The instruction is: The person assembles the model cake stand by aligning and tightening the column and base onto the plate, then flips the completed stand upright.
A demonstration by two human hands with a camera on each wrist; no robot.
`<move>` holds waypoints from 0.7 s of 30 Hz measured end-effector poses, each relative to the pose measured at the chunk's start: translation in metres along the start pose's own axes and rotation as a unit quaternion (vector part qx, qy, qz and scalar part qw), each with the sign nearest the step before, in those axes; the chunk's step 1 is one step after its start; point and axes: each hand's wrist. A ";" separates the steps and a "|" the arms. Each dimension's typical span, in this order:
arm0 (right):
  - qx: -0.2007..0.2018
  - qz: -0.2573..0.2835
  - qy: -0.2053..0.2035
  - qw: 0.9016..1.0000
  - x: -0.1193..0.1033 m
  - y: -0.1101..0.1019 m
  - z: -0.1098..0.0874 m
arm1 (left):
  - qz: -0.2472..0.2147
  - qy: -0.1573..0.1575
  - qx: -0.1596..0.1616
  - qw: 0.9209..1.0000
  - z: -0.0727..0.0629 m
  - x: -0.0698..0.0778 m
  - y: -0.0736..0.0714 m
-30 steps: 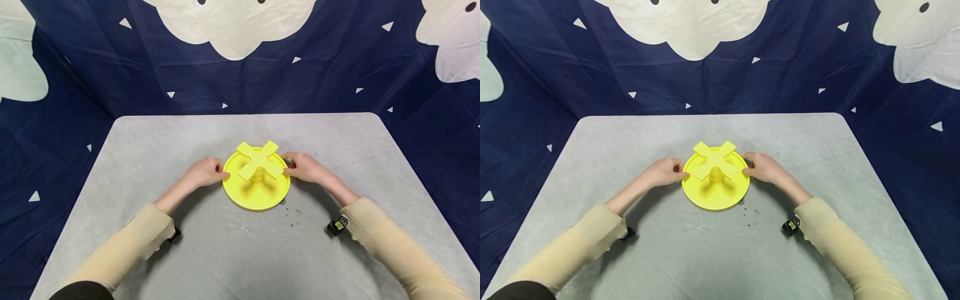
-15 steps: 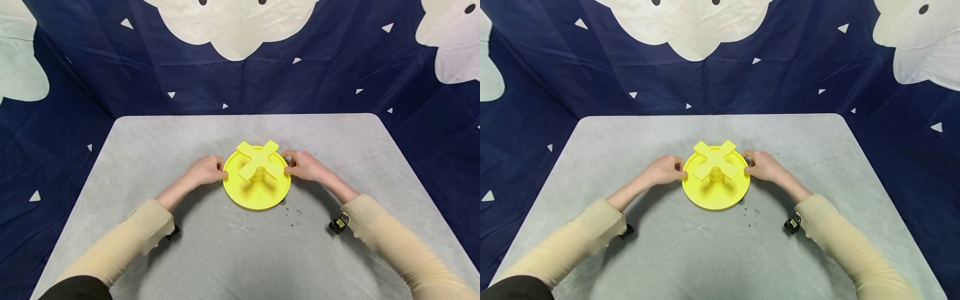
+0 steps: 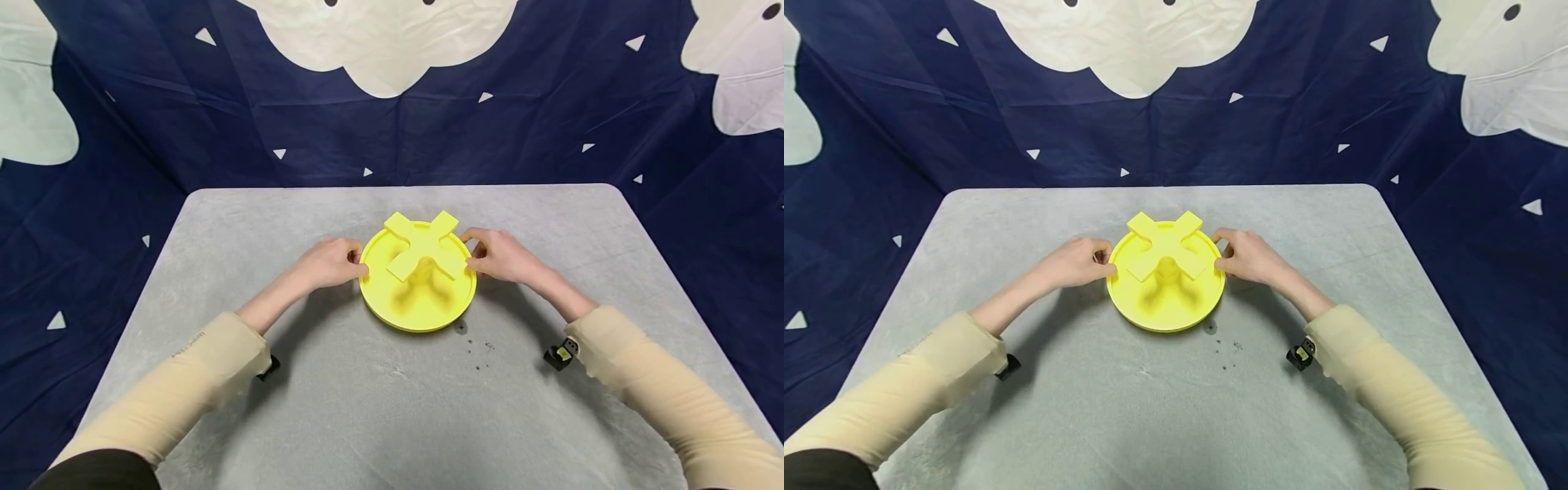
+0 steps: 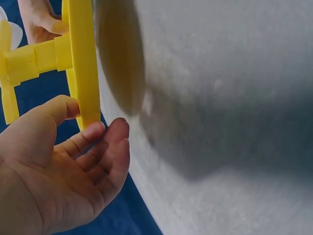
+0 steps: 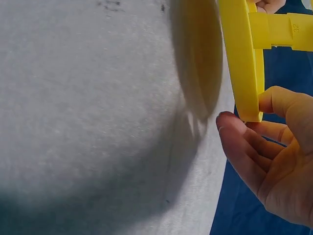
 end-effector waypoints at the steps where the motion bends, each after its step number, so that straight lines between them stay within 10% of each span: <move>1: 0.000 0.004 0.000 1.000 -0.001 -0.001 0.000 | 0.003 0.001 0.003 1.000 0.000 0.000 -0.002; 12: 0.032 0.069 0.011 0.997 -0.013 -0.021 -0.003 | 0.012 -0.003 0.006 1.000 0.004 0.004 -0.024; 21: 0.068 0.142 0.027 0.987 -0.022 -0.033 -0.007 | -0.066 -0.011 -0.010 0.998 0.006 0.006 -0.041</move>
Point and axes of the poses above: each hand's wrist, its own z-axis towards the middle knuckle, its own y-axis out of the palm, x = y × z, and after that the axes turned 7 degrees about z, right-handed
